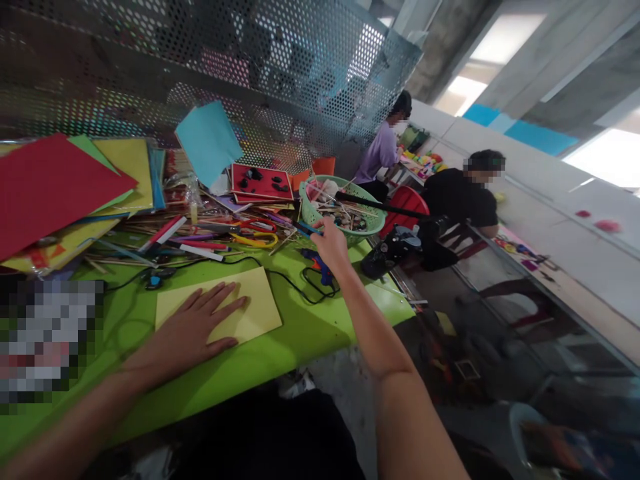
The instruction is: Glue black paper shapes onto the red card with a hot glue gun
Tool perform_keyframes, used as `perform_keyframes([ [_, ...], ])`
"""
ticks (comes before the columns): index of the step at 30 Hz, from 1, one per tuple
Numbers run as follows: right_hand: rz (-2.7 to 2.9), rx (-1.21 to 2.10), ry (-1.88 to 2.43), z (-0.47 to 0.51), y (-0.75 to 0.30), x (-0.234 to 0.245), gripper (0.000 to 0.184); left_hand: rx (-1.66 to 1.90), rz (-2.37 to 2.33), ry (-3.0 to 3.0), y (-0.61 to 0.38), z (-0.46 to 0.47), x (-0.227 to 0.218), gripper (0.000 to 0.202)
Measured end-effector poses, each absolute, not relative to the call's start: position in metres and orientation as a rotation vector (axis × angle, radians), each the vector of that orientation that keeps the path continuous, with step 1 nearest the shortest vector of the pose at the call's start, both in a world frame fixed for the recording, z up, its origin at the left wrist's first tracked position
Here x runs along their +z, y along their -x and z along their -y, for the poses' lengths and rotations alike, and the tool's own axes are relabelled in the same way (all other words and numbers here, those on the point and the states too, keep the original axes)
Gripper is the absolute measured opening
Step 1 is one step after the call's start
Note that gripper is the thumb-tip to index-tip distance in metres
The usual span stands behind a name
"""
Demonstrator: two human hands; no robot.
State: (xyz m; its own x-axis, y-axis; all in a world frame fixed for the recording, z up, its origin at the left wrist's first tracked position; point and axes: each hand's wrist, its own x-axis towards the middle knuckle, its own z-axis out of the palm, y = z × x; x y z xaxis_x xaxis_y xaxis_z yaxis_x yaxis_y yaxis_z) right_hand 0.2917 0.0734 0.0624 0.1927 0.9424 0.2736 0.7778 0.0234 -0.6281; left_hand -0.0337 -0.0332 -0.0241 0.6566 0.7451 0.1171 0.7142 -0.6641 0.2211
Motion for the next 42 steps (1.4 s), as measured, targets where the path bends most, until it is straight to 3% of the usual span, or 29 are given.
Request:
perform_keyframes([
  [9,1.227,0.815,1.287,0.001,-0.320,0.053,0.019,0.475,-1.209,-2.530,0.033,0.029,-0.016,0.064],
  [13,1.060,1.058,1.129,0.031,-0.314,0.045,0.017,0.792,-1.269,-1.913,0.023,0.026,0.006,0.058],
  [18,0.873,1.512,0.962,0.056,-0.288,0.025,0.017,0.945,-0.987,-1.166,-0.002,0.033,0.028,0.058],
  [22,0.840,1.808,0.942,0.073,-0.272,0.010,0.017,1.081,-0.806,-0.925,-0.020,0.042,0.028,0.036],
  [25,1.080,1.754,1.043,0.084,-0.269,0.006,0.023,1.193,-0.839,-0.884,-0.029,0.047,0.023,0.021],
  [28,1.566,1.391,1.187,0.091,-0.270,0.007,0.038,1.199,-0.902,-0.892,-0.036,0.052,0.020,0.021],
  [31,1.818,1.032,1.348,0.096,-0.275,0.006,0.032,1.108,-0.933,-0.991,-0.039,0.058,0.017,0.026],
  [35,1.644,1.108,1.460,0.101,-0.297,0.004,0.029,0.943,-1.142,-1.474,-0.025,0.062,0.011,0.056],
  [39,1.501,1.135,1.531,0.109,-0.328,0.008,0.036,0.625,-1.532,-2.224,-0.007,0.063,0.000,0.052],
  [42,1.544,1.134,1.550,0.115,-0.343,0.013,0.033,0.343,-1.619,-2.460,-0.004,0.065,-0.009,0.058],
])
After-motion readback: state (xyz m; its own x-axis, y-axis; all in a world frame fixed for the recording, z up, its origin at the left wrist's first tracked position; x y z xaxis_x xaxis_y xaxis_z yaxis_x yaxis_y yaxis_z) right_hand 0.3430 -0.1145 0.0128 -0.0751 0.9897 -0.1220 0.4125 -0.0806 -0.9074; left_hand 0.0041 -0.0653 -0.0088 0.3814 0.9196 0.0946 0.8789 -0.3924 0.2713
